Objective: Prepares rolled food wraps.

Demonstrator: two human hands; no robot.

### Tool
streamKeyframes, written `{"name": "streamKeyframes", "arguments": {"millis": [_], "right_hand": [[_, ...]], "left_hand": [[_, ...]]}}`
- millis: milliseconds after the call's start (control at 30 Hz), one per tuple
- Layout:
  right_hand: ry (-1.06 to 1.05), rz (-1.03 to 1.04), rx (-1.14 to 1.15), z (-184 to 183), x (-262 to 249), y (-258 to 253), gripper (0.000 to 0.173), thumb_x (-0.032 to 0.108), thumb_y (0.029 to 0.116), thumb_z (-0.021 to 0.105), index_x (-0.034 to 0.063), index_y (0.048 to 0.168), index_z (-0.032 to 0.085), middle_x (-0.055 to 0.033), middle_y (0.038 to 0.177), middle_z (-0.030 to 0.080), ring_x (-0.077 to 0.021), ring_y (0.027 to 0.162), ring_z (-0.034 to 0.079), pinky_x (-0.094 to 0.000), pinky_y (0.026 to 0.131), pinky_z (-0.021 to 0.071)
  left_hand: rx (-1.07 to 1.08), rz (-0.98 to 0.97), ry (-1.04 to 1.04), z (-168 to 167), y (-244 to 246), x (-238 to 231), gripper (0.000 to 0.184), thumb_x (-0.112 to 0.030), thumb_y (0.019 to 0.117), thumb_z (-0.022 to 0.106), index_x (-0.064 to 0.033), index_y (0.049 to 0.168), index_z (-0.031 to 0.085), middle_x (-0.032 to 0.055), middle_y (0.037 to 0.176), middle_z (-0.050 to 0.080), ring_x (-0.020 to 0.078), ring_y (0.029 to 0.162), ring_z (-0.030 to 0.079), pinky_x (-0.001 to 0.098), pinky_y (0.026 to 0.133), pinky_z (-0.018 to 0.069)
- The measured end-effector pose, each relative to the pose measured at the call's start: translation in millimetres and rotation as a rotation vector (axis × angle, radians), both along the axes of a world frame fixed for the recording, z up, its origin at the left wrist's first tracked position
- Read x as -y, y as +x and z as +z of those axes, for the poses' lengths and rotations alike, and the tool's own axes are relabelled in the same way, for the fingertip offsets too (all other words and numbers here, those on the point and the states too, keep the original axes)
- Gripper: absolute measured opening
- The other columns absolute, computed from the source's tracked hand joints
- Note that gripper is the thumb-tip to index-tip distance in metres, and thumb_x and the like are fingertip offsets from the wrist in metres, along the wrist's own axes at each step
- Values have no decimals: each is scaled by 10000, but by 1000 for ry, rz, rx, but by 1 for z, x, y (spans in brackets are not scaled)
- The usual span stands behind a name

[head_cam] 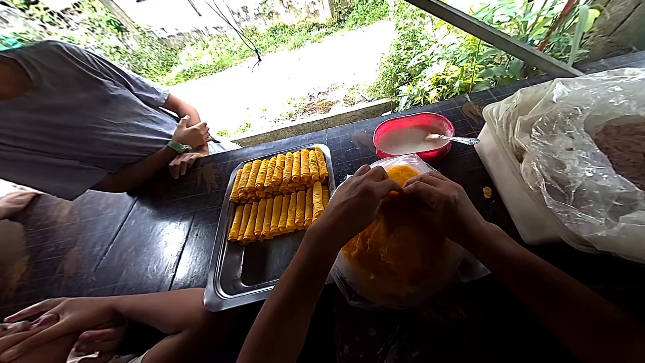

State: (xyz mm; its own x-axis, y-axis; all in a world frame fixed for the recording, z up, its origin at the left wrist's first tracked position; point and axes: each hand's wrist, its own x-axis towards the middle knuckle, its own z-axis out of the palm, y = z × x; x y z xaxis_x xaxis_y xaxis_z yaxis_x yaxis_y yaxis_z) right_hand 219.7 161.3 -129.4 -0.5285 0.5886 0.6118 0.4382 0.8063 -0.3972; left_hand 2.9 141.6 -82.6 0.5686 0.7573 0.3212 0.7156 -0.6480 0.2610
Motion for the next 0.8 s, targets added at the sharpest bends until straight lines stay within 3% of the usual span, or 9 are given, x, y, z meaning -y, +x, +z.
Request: {"name": "streamKeyframes", "arguments": {"millis": [167,467,800], "right_hand": [[-5,21,-18,2,-3,1,140,88,936,639,86,963,776,-52,992,755,-191,996,709,-317,902,564],[-45,110,14,7,-13,2,248,61,949,602,138,1068,806,-71,999,735,-220,942,690,-353,834,566],[-129,123,59,13,-18,-1,250,18,919,635,128,1070,801,-60,1001,731,-218,950,681,-362,841,561]], "left_hand": [[43,-38,42,0,-5,-5,99,-38,861,738,-106,922,776,59,932,693,225,937,650,341,818,537],[115,-167,53,-2,-18,-18,168,-11,911,627,-103,864,758,58,955,683,192,949,640,319,826,528],[174,-164,83,-7,-41,-11,142,-47,915,646,-95,872,773,66,1033,689,169,1011,631,286,885,523]]}}
